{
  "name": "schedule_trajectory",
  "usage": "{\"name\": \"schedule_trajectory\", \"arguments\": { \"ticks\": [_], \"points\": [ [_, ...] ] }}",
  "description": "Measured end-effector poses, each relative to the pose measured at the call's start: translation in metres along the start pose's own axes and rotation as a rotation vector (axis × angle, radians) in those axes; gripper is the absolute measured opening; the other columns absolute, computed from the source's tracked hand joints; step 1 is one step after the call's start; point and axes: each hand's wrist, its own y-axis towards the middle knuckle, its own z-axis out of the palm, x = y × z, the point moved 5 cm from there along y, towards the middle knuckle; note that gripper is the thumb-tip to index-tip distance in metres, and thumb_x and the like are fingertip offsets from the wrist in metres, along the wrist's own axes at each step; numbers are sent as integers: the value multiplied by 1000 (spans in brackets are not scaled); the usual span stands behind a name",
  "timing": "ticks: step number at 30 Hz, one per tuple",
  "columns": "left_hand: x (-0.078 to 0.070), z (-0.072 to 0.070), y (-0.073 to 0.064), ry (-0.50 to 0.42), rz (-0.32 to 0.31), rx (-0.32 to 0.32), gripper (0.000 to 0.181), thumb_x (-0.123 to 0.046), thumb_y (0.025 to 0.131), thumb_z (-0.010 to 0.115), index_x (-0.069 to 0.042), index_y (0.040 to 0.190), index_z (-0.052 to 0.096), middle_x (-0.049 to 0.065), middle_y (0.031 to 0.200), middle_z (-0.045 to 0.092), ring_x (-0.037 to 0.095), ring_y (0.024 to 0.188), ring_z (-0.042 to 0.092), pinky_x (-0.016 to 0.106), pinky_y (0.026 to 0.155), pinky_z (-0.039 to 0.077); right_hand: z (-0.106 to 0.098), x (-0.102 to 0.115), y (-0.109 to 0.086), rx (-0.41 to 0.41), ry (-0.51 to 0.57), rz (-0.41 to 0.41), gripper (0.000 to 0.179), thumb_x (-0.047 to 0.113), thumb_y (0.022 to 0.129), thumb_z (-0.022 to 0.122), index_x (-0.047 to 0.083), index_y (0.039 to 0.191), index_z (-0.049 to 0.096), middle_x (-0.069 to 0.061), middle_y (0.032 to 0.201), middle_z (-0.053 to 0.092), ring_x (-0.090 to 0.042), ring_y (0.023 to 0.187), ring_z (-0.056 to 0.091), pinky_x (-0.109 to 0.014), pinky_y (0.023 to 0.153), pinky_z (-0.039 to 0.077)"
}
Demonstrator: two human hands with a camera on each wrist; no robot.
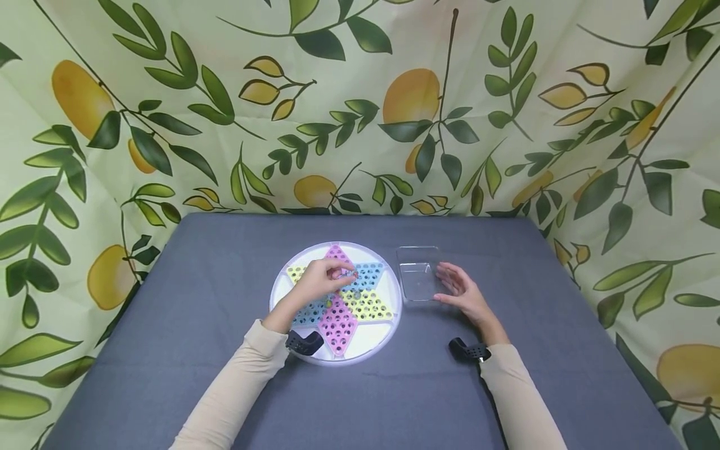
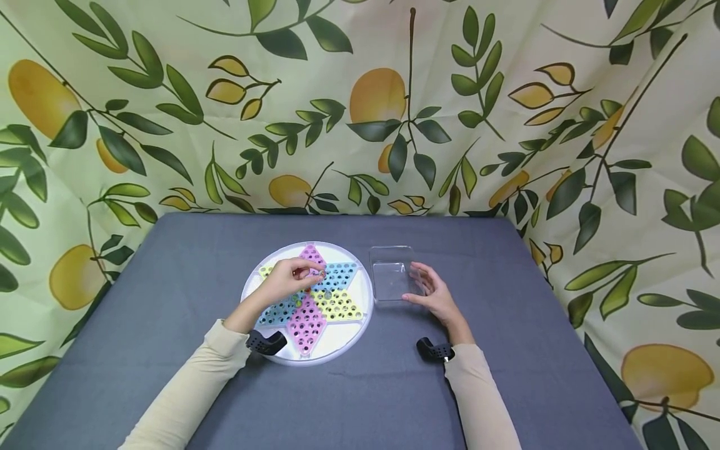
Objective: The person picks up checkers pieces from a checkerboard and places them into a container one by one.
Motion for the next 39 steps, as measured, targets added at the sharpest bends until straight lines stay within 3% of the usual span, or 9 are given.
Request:
{"name": "schedule_trajectory", "arguments": {
  "ticks": [3,7,10,23,39],
  "points": [
    [-8,8,2,-11,20,22,25,-21,86,71,-8,107,72,-5,64,41,8,60,37,17,56,32,0,-1,-1,3,-3,21,81,-7,76,73,-11,143,27,-5,140,50,4,124,52,-7,103,38],
    [-15,22,6,-43,42,49,24,-20,86,71,-7,106,72,-5,64,42,7,60,36,16,56,32,1,-2,-1,1,-29,57,82,-4,77,73,-8,145,26,-30,147,35,6,124,50,-6,103,37],
    [-20,34,11,-48,68,66,24,-19,86,70,-7,107,72,-6,62,42,6,58,36,16,56,33,1,-2,-1,3,-42,78,83,-2,78,73,-6,145,26,-37,148,26,7,124,48,-5,103,36],
    [-31,80,29,-34,90,90,22,-20,87,69,-7,105,73,-6,60,37,5,55,31,15,53,28,2,-1,-2,2,-19,56,81,-4,78,72,-9,144,26,-37,146,28,7,123,51,-8,103,39],
    [-39,98,37,-35,55,74,23,-20,87,70,-8,106,72,-7,62,39,4,56,34,14,52,28,2,-2,-3,-2,-79,99,81,-2,80,71,-5,146,25,-34,151,27,10,122,47,-4,101,37]
  ]
}}
